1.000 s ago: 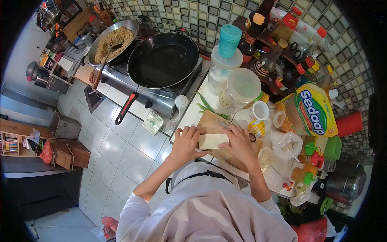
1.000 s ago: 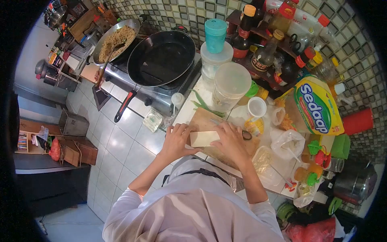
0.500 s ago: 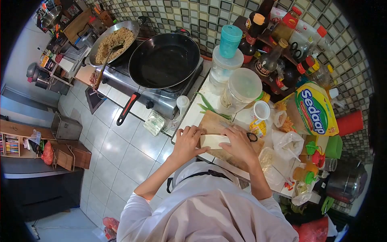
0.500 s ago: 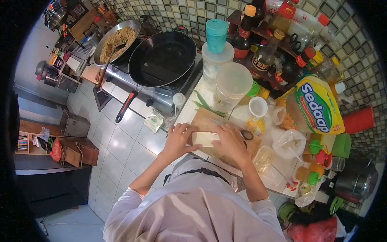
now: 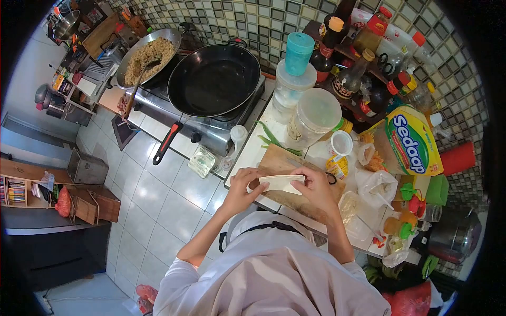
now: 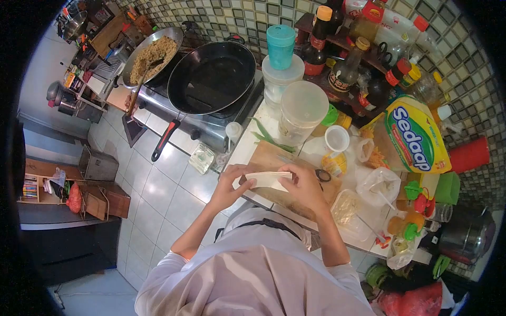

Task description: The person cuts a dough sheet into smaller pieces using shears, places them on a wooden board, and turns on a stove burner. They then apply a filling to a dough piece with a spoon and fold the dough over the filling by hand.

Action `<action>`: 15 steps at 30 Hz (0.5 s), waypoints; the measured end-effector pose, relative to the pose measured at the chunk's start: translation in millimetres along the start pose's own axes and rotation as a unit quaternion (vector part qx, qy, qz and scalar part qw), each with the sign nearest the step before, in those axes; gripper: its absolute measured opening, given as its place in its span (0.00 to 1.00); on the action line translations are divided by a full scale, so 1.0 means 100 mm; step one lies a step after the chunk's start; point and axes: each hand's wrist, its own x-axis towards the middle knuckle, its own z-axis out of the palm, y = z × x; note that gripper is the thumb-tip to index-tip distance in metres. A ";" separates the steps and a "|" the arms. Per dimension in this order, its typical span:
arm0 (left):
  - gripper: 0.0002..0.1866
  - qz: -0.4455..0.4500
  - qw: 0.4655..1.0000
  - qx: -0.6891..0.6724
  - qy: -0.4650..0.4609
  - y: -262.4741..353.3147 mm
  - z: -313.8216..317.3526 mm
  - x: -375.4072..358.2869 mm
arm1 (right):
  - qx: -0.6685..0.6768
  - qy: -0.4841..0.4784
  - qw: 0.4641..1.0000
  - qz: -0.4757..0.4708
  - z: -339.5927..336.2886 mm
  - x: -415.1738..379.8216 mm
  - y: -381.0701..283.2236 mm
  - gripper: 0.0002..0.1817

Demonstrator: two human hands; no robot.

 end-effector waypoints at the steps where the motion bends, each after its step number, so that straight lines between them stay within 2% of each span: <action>1: 0.16 -0.001 1.000 0.000 0.000 0.02 0.00 -0.01 | 0.000 -0.001 1.000 0.000 0.01 0.00 0.01 0.11; 3: 0.14 -0.088 0.986 -0.144 -0.010 0.08 -0.02 -0.01 | 0.090 -0.003 0.996 0.021 0.02 0.01 0.02 0.10; 4: 0.14 -0.088 0.986 -0.144 -0.009 0.10 0.01 -0.01 | 0.090 -0.004 0.996 0.021 0.02 0.01 0.00 0.10; 6: 0.14 -0.112 0.954 -0.277 0.034 0.14 0.07 -0.01 | 0.188 0.003 0.982 0.000 0.05 0.01 -0.05 0.10; 10: 0.16 -0.130 0.952 -0.275 0.033 0.15 0.12 0.02 | 0.213 0.001 0.977 0.003 0.12 0.02 0.00 0.11; 12: 0.17 -0.172 0.900 -0.400 0.028 0.16 0.19 0.01 | 0.235 0.030 0.970 0.056 0.20 0.01 -0.02 0.13; 15: 0.17 -0.211 0.876 -0.433 0.029 0.23 0.29 0.00 | 0.276 0.045 0.959 0.054 0.31 -0.03 -0.07 0.14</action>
